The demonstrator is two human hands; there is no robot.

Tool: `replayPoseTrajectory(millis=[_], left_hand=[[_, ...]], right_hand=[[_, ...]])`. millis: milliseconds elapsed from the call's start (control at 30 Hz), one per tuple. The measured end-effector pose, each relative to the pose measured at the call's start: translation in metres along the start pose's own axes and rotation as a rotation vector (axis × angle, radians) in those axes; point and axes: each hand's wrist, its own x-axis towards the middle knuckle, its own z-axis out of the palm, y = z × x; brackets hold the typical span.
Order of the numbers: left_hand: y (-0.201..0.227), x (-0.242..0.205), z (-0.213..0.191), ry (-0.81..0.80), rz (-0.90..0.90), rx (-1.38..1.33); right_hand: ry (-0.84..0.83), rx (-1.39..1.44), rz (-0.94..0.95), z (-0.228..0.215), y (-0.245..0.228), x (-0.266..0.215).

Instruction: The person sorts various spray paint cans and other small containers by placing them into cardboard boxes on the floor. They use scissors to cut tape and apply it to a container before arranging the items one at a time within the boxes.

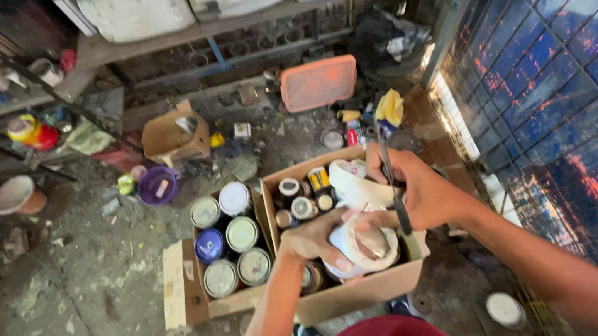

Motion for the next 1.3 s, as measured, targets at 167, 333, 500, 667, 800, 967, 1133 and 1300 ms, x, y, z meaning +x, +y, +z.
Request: replayPoseTrajectory(millis=[167, 333, 500, 667, 800, 967, 1133, 1300], left_hand=[[-0.007, -0.01, -0.011, -0.012, -0.029, -0.418], [-0.022, -0.014, -0.021, -0.128, 0.01, -0.582], [-0.054, -0.015, -0.024, -0.022, 0.05, -0.621], [-0.062, -0.013, -0.007, 0.12, -0.001, -0.563], [-0.056, -0.015, -0.004, -0.116, 0.015, -0.403], [-0.073, -0.01, -0.017, -0.014, 0.028, -0.403], [-0.08, -0.007, -0.013, 0.152, 0.054, -0.376], [-0.034, -0.021, 0.021, 0.56, 0.116, 0.137]], right_hand=[[-0.008, -0.037, 0.092, 0.004, -0.003, 0.011], [-0.015, -0.069, 0.054, 0.008, -0.002, 0.017], [0.002, 0.022, -0.12, 0.015, 0.012, 0.012], [0.013, -0.141, 0.062, 0.02, 0.026, 0.002], [-0.074, 0.053, 0.122, 0.017, 0.038, -0.005], [-0.024, -0.056, 0.064, 0.019, 0.05, -0.001], [0.003, -0.181, 0.06, 0.015, 0.06, 0.005], [0.098, 0.044, 0.211, 0.01, 0.082, -0.003]])
